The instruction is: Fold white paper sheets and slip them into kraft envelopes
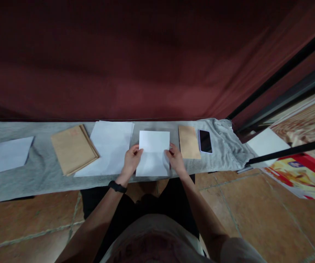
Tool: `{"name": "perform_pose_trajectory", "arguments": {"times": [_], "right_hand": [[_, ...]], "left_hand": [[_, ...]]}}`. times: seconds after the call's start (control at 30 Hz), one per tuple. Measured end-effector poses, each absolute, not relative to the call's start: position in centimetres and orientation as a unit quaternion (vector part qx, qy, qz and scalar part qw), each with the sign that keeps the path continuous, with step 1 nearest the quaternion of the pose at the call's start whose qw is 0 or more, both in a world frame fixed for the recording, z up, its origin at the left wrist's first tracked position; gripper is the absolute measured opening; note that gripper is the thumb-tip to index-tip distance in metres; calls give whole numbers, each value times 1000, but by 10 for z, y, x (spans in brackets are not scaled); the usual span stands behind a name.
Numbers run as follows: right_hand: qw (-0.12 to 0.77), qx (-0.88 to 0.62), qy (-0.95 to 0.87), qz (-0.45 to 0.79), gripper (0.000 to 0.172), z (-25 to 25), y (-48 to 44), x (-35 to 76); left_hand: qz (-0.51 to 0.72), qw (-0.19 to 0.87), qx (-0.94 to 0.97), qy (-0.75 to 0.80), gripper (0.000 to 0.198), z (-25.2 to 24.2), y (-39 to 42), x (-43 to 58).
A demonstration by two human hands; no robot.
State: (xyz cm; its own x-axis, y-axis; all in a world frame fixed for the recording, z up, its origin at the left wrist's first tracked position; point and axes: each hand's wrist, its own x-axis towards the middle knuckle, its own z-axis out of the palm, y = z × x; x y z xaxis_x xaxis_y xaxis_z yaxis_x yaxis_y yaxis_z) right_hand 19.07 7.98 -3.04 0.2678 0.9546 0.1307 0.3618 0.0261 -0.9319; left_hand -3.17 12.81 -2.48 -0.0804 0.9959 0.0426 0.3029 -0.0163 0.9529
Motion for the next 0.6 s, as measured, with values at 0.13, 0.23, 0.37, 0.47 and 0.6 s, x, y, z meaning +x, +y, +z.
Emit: {"name": "perform_pose_trajectory", "arguments": {"times": [0.13,0.23,0.37,0.47,0.6], "right_hand": [[441,-666,-542,263,50,-55,76,190],[427,-655,-576,239,49,-63,75,191],[407,-627,-635,197,45,-70,72,193],[380,-602,-680,176,49,-74,67,195],[357,-552,-735,168,53,-75,58,199]], "left_hand": [[417,378,556,611,21,-43,127,-34],[401,357,557,634,26,-47,127,-37],[385,335,551,660,33,-51,131,-39],[388,333,542,668,34,-55,135,-40],[406,343,518,670,29,-63,144,-43]]}}
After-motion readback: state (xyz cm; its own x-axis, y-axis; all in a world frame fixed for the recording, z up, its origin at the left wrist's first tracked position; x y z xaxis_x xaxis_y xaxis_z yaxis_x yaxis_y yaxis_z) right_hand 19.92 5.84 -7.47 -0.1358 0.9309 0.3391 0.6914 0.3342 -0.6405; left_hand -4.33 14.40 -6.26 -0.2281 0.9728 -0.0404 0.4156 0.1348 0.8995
